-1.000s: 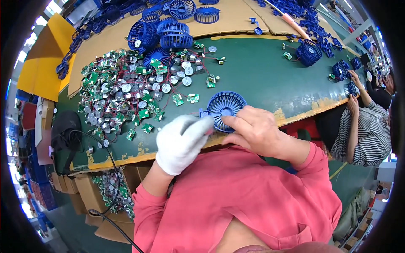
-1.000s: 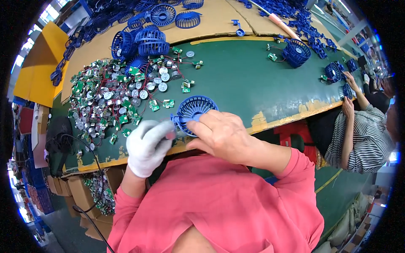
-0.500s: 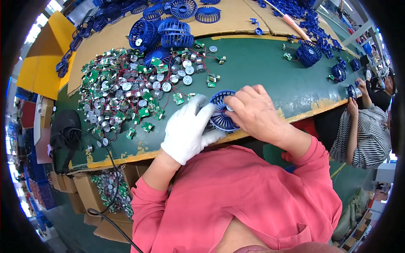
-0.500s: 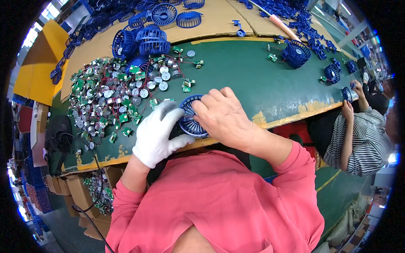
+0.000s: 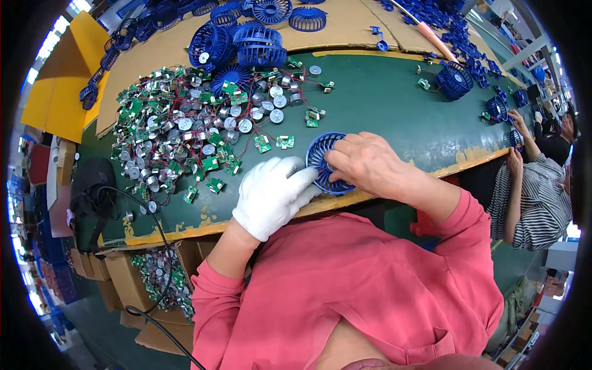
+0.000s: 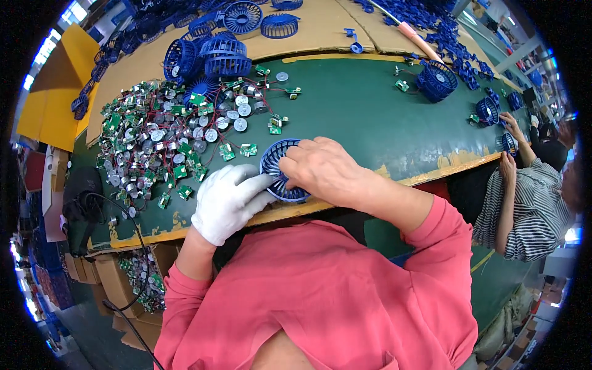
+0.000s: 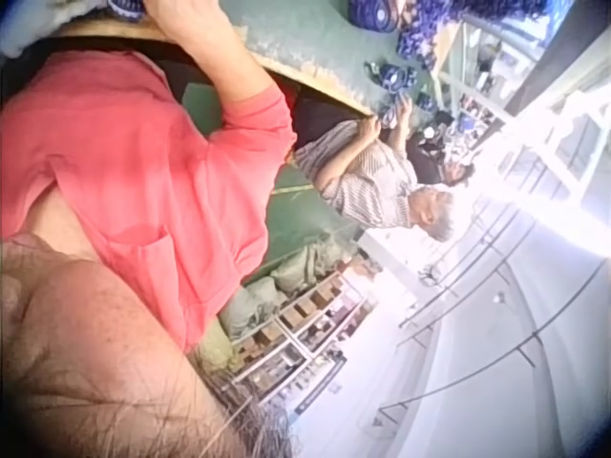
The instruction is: The person assembles mini fan parts by pulling plastic fan casings closer with a rod and inserting small electric motor assemblies into the fan casings by hand.
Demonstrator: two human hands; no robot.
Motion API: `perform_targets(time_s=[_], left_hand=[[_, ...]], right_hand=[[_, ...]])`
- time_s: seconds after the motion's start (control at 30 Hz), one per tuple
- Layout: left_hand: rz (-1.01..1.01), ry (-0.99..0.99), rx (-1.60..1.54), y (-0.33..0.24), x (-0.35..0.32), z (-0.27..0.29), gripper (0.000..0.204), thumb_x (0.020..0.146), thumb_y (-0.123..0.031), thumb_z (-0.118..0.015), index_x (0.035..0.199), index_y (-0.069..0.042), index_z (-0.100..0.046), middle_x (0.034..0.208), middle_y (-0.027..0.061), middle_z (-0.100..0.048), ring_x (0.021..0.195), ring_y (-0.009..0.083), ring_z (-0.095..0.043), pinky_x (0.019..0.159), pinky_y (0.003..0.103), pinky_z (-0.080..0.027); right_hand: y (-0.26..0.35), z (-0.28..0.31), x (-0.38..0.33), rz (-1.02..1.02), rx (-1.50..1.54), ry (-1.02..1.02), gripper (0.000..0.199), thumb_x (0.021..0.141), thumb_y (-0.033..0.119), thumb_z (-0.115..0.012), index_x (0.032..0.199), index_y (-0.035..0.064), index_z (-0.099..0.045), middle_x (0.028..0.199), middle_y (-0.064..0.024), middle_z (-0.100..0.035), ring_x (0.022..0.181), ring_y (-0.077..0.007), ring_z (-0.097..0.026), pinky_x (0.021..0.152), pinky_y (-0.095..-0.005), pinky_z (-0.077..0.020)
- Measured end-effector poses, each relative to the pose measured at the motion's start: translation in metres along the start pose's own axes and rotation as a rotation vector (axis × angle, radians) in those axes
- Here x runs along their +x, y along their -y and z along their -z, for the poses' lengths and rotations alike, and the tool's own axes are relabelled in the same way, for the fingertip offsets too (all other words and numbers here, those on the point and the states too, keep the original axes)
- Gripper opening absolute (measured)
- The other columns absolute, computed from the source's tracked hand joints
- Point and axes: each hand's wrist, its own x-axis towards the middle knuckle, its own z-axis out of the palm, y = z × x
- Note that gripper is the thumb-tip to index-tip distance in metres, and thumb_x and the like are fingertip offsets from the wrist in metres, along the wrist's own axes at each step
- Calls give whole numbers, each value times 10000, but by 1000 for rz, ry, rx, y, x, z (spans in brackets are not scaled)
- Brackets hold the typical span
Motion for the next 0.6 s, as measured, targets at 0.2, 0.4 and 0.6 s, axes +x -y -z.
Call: perform_targets(time_s=[0.2, 0.4, 0.6], left_hand=[[3, 14, 22, 0, -2, -4, 264, 706, -266, -744, 935, -154, -676, 844, 25, -605, 712, 228, -573, 615, 353, -456], [35, 82, 29, -1, -1, -3, 273, 708, -276, -742, 942, -152, -676, 836, 27, -595, 745, 237, -557, 668, 372, -447], [104, -101, -297, 6, 0, 4, 300, 697, -191, -756, 967, -94, -667, 949, 100, -617, 852, 286, -611, 743, 361, -492]], right_hand=[[-6, 2, 2, -3, 56, -24, 222, 707, 259, -721, 801, 90, -612, 744, -44, -559, 761, -220, -582, 652, -348, -402], [-5, 9, 19, 41, -30, 144, 231, 647, 272, -744, 724, 101, -610, 728, -25, -532, 727, -201, -556, 710, -341, -369], [-10, 12, 19, 53, -34, 133, 243, 677, 306, -735, 768, 101, -643, 766, -52, -534, 774, -209, -556, 731, -345, -375]])
